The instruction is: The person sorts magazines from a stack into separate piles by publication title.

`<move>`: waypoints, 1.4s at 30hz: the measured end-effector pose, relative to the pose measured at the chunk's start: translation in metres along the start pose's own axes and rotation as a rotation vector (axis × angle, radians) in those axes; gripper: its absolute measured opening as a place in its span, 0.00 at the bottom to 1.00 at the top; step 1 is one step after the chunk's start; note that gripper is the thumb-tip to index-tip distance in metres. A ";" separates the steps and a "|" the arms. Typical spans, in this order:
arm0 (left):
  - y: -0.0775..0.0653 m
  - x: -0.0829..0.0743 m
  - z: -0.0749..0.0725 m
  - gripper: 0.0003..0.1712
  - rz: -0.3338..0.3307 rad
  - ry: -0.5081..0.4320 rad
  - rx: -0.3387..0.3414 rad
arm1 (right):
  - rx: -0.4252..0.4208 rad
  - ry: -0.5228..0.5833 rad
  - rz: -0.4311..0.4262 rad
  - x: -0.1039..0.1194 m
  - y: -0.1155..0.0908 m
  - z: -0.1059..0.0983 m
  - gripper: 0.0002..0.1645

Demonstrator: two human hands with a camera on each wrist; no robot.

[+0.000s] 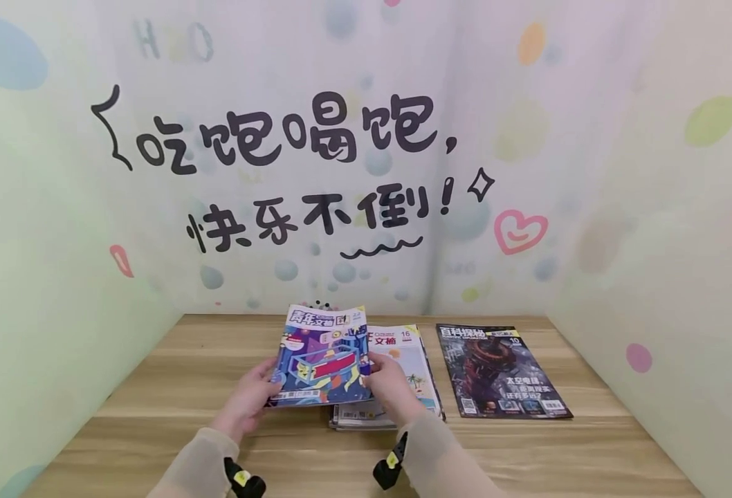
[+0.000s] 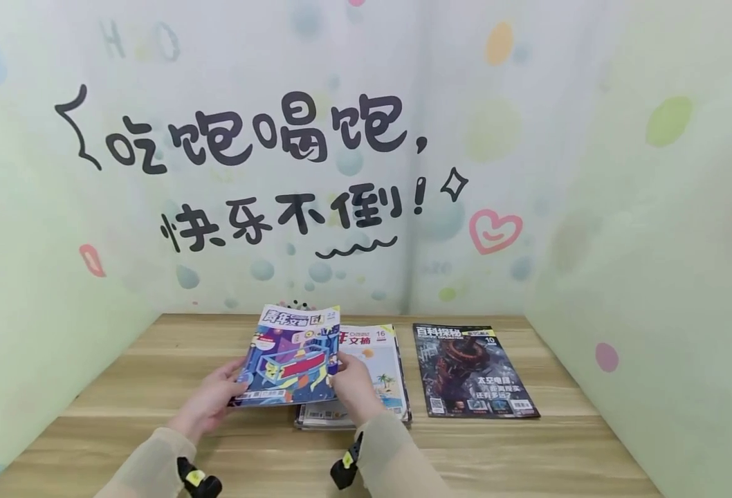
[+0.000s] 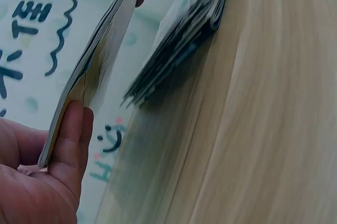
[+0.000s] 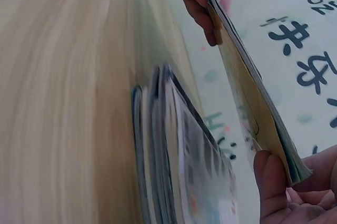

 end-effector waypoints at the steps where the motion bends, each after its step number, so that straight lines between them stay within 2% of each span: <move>1: -0.002 0.001 -0.006 0.34 -0.012 0.003 0.001 | 0.001 0.004 -0.005 0.002 0.001 0.006 0.36; 6: -0.007 0.008 -0.033 0.37 -0.049 0.006 0.010 | 0.015 0.038 -0.003 0.007 0.007 0.033 0.36; 14: -0.019 0.021 -0.070 0.38 -0.111 -0.007 -0.007 | 0.106 0.137 0.030 0.008 0.012 0.074 0.34; 22: -0.023 0.028 -0.089 0.39 -0.157 0.019 -0.025 | 0.177 0.220 0.109 0.000 0.009 0.099 0.31; 26: -0.023 0.031 -0.095 0.39 -0.167 0.042 -0.023 | 0.175 0.172 0.133 -0.003 0.006 0.105 0.31; 30: -0.022 0.031 -0.099 0.39 -0.175 0.102 -0.012 | 0.184 0.101 0.152 -0.005 0.004 0.110 0.34; 34: -0.022 0.029 -0.104 0.37 -0.196 0.220 -0.020 | 0.202 0.035 0.130 -0.003 0.002 0.116 0.36; 38: -0.022 0.025 -0.110 0.34 -0.199 0.366 -0.043 | 0.198 -0.014 0.083 0.001 0.001 0.120 0.27; 42: -0.023 0.023 -0.115 0.32 -0.193 0.441 -0.073 | 0.185 -0.041 0.055 0.002 0.002 0.123 0.21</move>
Point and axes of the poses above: each hand's wrist, its own y-axis towards the middle knuckle, its own z-axis out of the palm, x = y × z, the point moved 9 cm from there along y, towards the middle knuckle, and after that the axes turned 10 degrees about x, right-handed, at the moved point
